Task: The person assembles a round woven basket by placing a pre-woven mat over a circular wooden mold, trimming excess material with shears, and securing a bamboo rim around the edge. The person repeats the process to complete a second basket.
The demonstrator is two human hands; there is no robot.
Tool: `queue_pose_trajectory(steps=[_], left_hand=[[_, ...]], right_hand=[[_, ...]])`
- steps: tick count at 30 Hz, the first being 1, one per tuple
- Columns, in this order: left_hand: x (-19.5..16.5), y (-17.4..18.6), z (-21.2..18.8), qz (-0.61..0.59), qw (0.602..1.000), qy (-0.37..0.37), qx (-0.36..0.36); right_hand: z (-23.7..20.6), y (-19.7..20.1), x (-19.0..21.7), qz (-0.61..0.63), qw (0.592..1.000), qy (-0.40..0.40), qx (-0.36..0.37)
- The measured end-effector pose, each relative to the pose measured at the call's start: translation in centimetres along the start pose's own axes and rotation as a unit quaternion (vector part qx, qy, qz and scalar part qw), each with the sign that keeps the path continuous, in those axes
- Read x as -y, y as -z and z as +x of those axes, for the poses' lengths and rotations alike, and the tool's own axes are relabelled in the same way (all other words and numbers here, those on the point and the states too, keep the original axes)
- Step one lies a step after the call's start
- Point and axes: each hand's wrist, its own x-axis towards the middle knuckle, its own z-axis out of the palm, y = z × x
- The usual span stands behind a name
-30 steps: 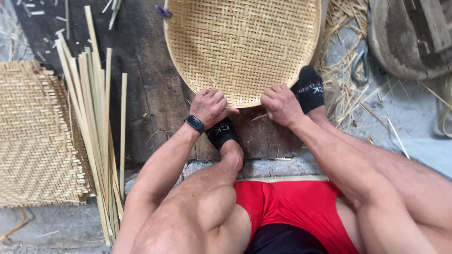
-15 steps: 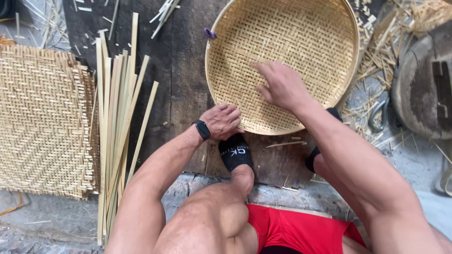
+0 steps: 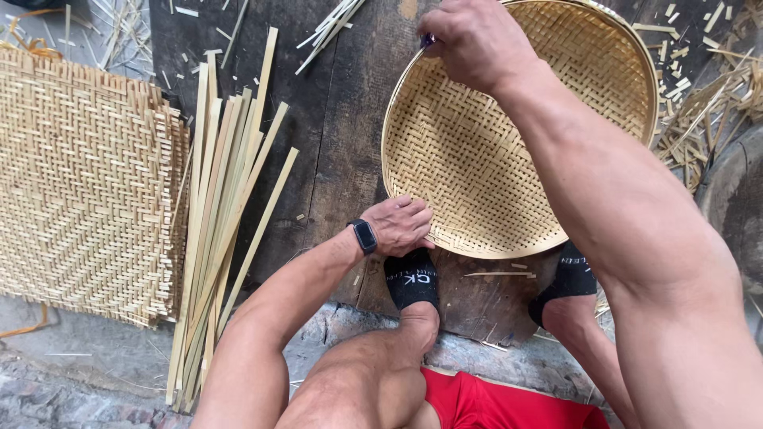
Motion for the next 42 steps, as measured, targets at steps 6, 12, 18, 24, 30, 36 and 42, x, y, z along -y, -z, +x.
queue_pose_trajectory(steps=[6,12,18,24,30,36,42], left_hand=[[0.1,-0.8,-1.0,-0.008,0.999,-0.04,-0.033],[1.3,-1.3,-1.4,-0.006,0.995,-0.102,-0.009],[4.0,0.8,-2.1,0.079,0.985,-0.143,0.054],[4.8,0.4,-1.3,0.05,0.985,-0.154,0.067],[5.5,-0.8,-1.1,0.038,0.982,-0.176,0.055],[5.4,-0.3,-1.3,0.026,0.984,-0.171,0.051],[2.1,0.1,-1.2,-0.004,0.992,-0.125,0.036]], right_hand=[[-10.0,-0.8,8.6,0.024,0.983,-0.089,-0.156],[-22.2,-8.2,20.1,0.111,0.973,-0.17,-0.109],[-23.8,-12.1,19.9,0.002,0.987,-0.142,-0.074],[-23.3,-12.1,20.3,-0.028,0.984,-0.156,-0.083],[-22.9,-11.8,20.3,-0.017,0.982,-0.169,-0.083],[-22.8,-11.7,20.5,-0.011,0.98,-0.177,-0.088],[-25.8,-9.0,20.5,0.039,0.982,-0.166,-0.082]])
